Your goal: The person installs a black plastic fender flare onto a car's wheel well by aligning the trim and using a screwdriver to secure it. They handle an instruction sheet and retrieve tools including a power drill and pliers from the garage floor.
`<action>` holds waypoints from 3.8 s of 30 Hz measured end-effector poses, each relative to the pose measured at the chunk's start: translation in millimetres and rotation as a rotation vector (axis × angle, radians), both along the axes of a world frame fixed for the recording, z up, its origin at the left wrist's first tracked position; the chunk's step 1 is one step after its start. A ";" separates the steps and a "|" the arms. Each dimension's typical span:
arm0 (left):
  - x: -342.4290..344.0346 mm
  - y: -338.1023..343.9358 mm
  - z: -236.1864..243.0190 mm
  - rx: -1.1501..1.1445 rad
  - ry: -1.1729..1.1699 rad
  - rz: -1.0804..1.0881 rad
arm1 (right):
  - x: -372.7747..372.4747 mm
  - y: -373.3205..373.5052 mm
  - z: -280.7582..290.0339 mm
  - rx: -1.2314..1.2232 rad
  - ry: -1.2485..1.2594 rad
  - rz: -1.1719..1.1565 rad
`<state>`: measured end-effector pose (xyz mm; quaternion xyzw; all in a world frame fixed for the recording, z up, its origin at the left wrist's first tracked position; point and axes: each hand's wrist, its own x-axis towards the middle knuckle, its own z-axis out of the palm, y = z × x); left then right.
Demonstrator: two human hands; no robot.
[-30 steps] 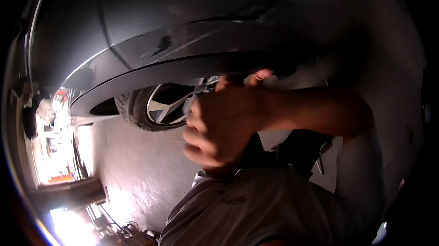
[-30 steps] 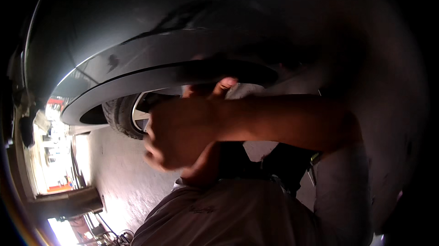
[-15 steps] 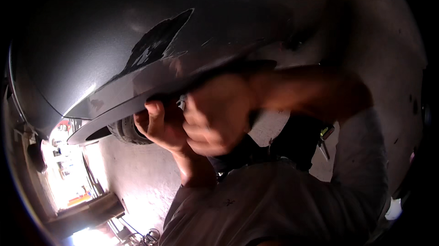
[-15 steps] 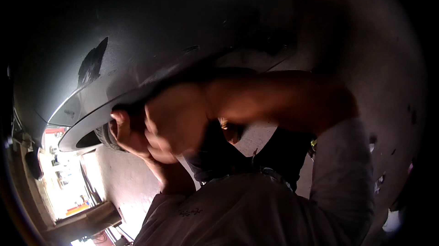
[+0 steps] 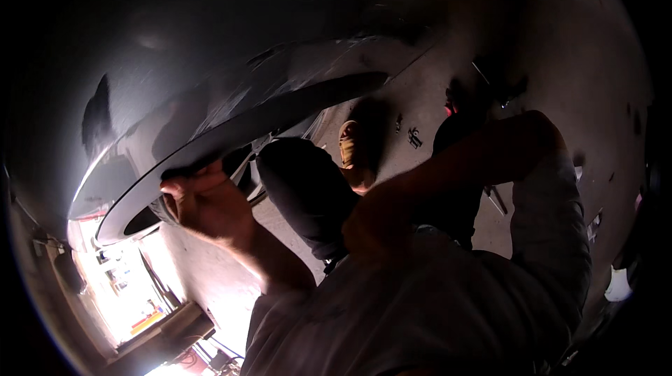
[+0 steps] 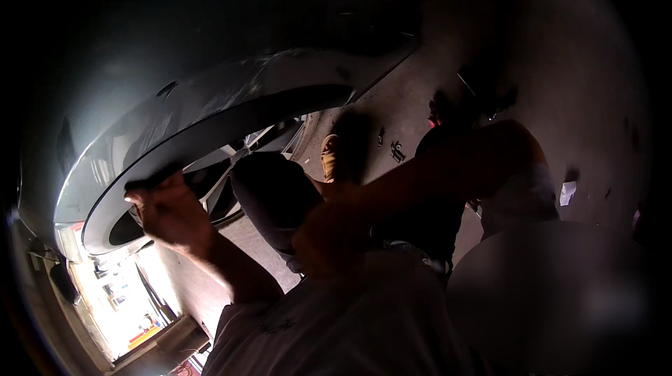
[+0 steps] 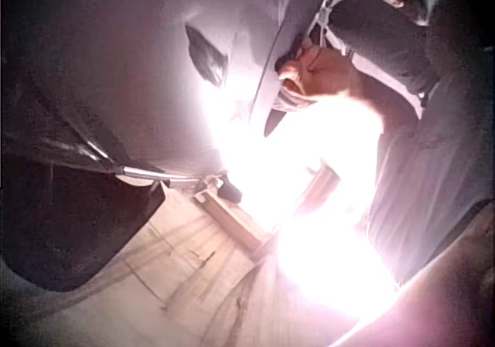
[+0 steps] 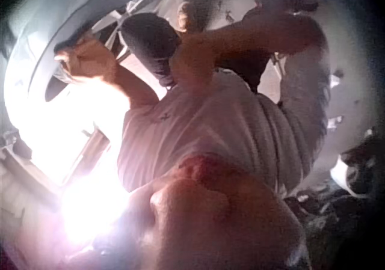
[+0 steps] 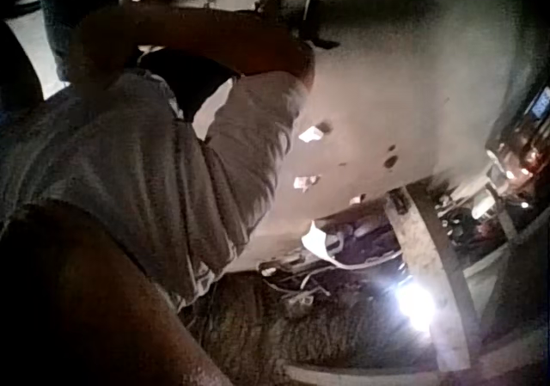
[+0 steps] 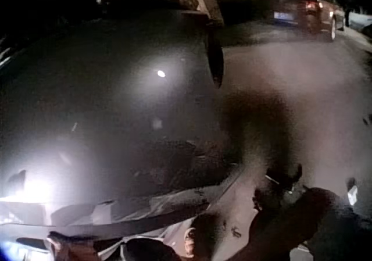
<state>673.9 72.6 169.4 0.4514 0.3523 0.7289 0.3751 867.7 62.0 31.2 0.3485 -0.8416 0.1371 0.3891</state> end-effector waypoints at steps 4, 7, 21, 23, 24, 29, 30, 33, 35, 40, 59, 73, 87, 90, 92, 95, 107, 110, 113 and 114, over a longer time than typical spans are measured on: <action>-4.5 -3.7 0.0 0.058 0.024 -0.107 | -2.7 81.7 4.0 0.125 0.116 -0.165; 10.1 -0.4 -5.3 0.033 0.074 0.078 | 9.1 113.2 14.2 0.179 0.231 -0.308; 37.6 8.5 -22.3 -0.005 0.082 0.156 | 10.2 61.9 56.6 -0.031 0.351 -0.387; 50.5 13.1 -26.3 -0.011 0.184 0.118 | 22.5 51.8 80.1 -0.050 0.306 -0.413; 66.5 12.9 -31.0 -0.042 0.213 0.104 | 27.7 47.9 87.4 -0.064 0.277 -0.426; 63.0 -6.6 -30.5 -0.257 -0.053 0.279 | -56.1 -1.6 178.6 -0.041 -0.107 -0.302; 47.2 -0.8 -23.7 -0.234 0.030 0.025 | -66.5 -11.2 184.0 -0.010 -0.161 -0.240; 73.5 17.1 -15.5 -0.027 0.013 -0.069 | -68.2 -13.1 210.8 0.104 -0.295 -0.236; 72.5 13.6 -21.9 0.038 -0.033 0.066 | -86.6 8.4 206.4 0.065 -0.325 -0.217; 51.4 11.4 -39.4 0.007 0.202 0.286 | -124.7 51.0 202.6 -0.077 -0.323 -0.305; 57.3 22.1 -92.5 -0.005 0.518 0.270 | -129.6 56.1 243.8 0.131 -0.386 -0.451; 59.1 4.8 -49.7 -0.089 0.136 -0.079 | 48.3 26.0 46.6 -0.875 0.111 -1.144; 105.7 39.8 -136.5 -0.006 0.658 0.170 | 56.8 -44.9 -100.6 -1.452 -0.400 -1.453; 110.6 35.6 -143.4 0.020 0.648 0.270 | 62.6 -48.0 -107.5 -1.418 -0.553 -1.485; 108.6 38.6 -157.0 0.025 0.595 0.224 | 64.3 -41.4 -120.1 -1.360 -0.585 -1.480; 104.2 37.1 -161.1 -0.050 0.606 0.173 | 62.3 -21.7 -118.5 -1.456 -0.623 -1.437; 109.9 30.1 -297.2 -0.390 0.297 -0.128 | 57.4 -15.2 -151.1 -1.617 -0.263 -1.439; 118.0 27.8 -289.9 -0.291 0.539 0.062 | 69.8 -11.8 -137.7 -1.430 -0.394 -1.541; 128.3 34.9 -285.3 -0.204 0.077 0.025 | 79.0 2.7 -114.4 -1.219 -0.315 -1.429; 129.7 35.2 -284.7 -0.247 -0.141 -0.053 | 78.9 7.1 -97.6 -1.161 -0.296 -1.405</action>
